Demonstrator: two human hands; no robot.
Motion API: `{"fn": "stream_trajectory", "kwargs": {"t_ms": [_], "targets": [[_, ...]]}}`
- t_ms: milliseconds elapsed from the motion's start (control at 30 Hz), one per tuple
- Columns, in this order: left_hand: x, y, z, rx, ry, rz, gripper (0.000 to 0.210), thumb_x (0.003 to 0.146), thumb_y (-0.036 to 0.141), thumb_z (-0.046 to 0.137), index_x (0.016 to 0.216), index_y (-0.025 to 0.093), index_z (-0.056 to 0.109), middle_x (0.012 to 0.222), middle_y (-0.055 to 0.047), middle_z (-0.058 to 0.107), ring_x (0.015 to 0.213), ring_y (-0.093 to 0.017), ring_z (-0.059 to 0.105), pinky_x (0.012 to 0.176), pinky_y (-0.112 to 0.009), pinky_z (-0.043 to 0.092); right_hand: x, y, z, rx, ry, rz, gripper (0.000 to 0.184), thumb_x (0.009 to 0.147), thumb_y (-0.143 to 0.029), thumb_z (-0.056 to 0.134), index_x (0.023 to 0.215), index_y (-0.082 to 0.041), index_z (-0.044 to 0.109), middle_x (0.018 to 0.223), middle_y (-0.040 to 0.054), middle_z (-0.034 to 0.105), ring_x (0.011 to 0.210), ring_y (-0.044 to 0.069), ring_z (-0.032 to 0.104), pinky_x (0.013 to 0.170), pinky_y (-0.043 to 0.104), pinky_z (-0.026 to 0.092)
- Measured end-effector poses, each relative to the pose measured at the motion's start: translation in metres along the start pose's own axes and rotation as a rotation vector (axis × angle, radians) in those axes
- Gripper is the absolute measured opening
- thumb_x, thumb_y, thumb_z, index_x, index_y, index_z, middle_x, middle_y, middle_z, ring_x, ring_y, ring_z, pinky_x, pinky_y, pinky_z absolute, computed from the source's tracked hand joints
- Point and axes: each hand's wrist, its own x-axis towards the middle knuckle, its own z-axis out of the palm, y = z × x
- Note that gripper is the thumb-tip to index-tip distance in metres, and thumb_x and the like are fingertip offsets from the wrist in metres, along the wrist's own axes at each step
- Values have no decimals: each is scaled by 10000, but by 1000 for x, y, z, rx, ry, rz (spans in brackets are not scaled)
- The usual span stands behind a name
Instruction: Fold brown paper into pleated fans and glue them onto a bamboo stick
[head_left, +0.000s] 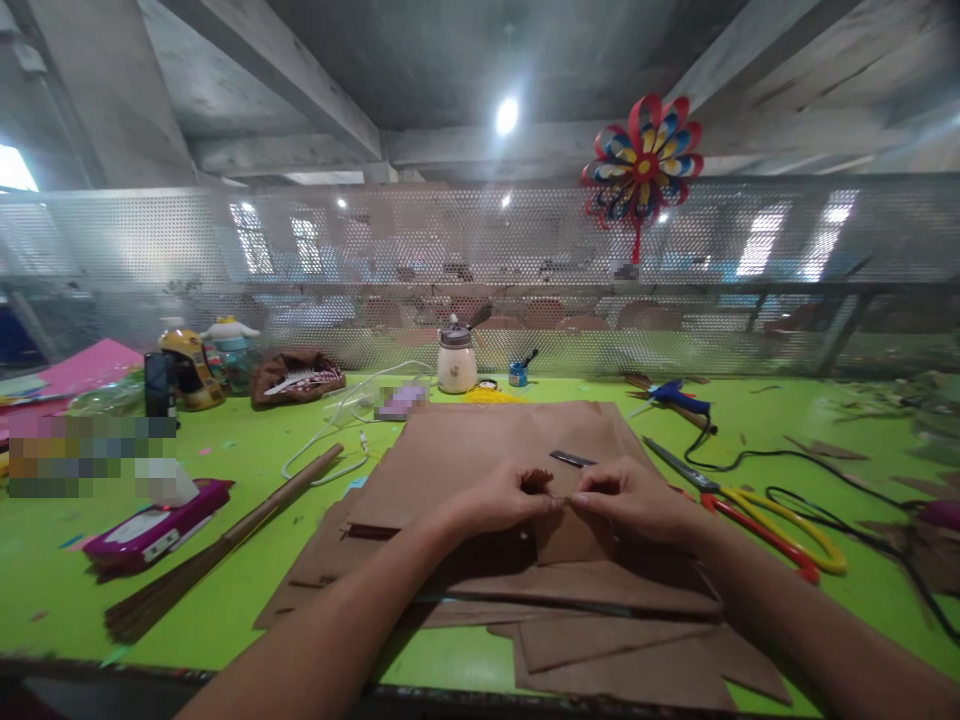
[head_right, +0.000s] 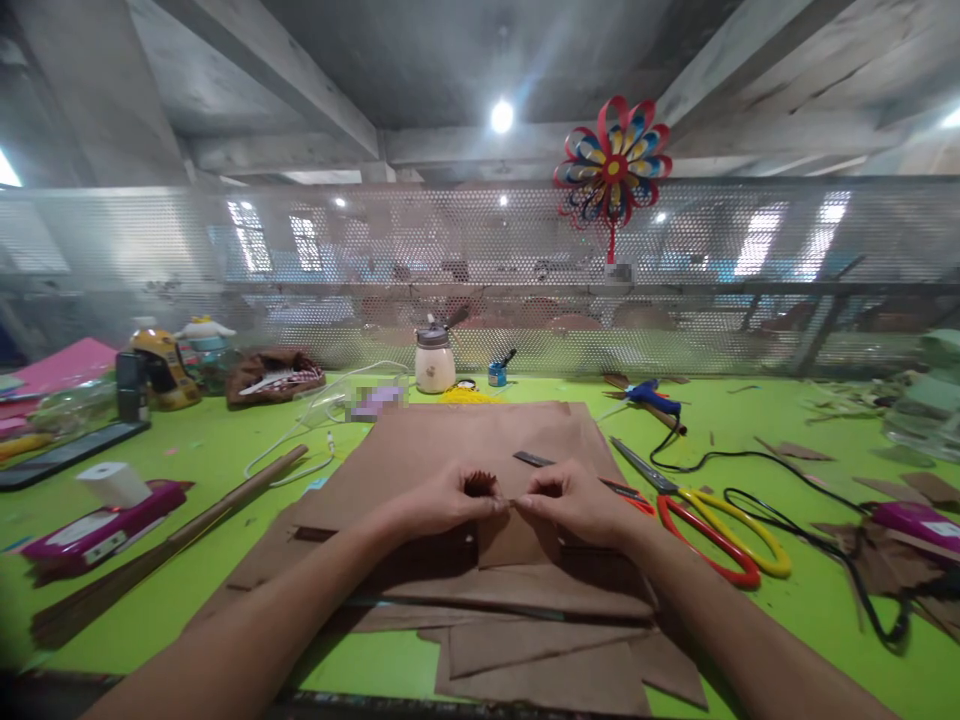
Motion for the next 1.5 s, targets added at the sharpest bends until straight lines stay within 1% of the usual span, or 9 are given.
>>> {"fn": "stream_trajectory", "kwargs": {"t_ms": [133, 267, 433, 700, 833, 967, 1133, 1300, 1500], "targets": [[0, 2, 1, 3, 32, -10, 295, 709, 404, 569, 653, 116, 534, 554, 41, 423, 529, -79, 380, 491, -207, 301, 0, 5, 0, 0, -7, -7, 282, 771, -375, 539, 644, -129, 596, 559, -15, 484, 541, 92, 407, 523, 224, 320], [-1, 8, 4, -22, 2, -34, 338, 712, 414, 563, 557, 137, 446, 501, 56, 369, 475, -61, 340, 451, -204, 264, 1, 12, 1, 19, -14, -4, 319, 768, -412, 547, 636, -126, 593, 545, -25, 446, 527, 85, 372, 499, 221, 293], [-1, 11, 6, -68, -63, -78, 312, 711, 401, 551, 571, 142, 448, 534, 13, 486, 481, -88, 458, 450, -211, 337, 0, 12, -1, 89, -43, 7, 361, 751, -449, 571, 618, -114, 585, 534, -28, 424, 519, 76, 346, 485, 219, 264], [-2, 7, 5, 10, -61, -81, 272, 741, 359, 516, 590, 135, 490, 522, 18, 493, 425, -69, 423, 414, -194, 329, -1, 14, -1, 168, -85, 55, 397, 726, -489, 586, 588, -118, 558, 493, -45, 374, 472, 59, 285, 444, 217, 197], [0, 1, 4, 110, -46, -19, 322, 767, 405, 493, 619, 121, 527, 527, 11, 506, 472, -75, 436, 441, -185, 314, -1, 14, -2, 152, -55, 49, 388, 719, -479, 595, 584, -116, 565, 494, -35, 403, 480, 66, 316, 456, 218, 224], [0, -1, 4, 197, 11, 60, 282, 764, 364, 500, 636, 118, 553, 585, 3, 548, 538, -84, 468, 494, -185, 331, -1, 12, -4, 141, -8, 49, 373, 723, -467, 587, 600, -115, 586, 509, -27, 429, 496, 71, 342, 476, 218, 258], [0, -3, 5, 251, 69, 93, 294, 770, 343, 479, 570, 129, 508, 511, 40, 425, 489, -69, 377, 466, -190, 276, -1, 10, -5, 132, -11, 46, 352, 729, -451, 577, 612, -119, 593, 535, -16, 464, 523, 84, 384, 507, 223, 299], [0, -4, 5, 206, 41, 94, 307, 780, 343, 472, 552, 144, 425, 506, 50, 355, 479, -63, 372, 443, -183, 244, 0, 12, -5, 100, -7, 29, 339, 737, -446, 566, 621, -128, 591, 545, -15, 471, 536, 91, 397, 514, 225, 311], [-1, 6, 6, 97, -33, 18, 281, 798, 350, 446, 598, 158, 399, 531, 29, 458, 518, -104, 513, 454, -181, 319, 0, 9, -5, 78, -22, 8, 349, 751, -445, 547, 621, -124, 588, 549, -25, 455, 528, 83, 378, 501, 221, 287]]}}
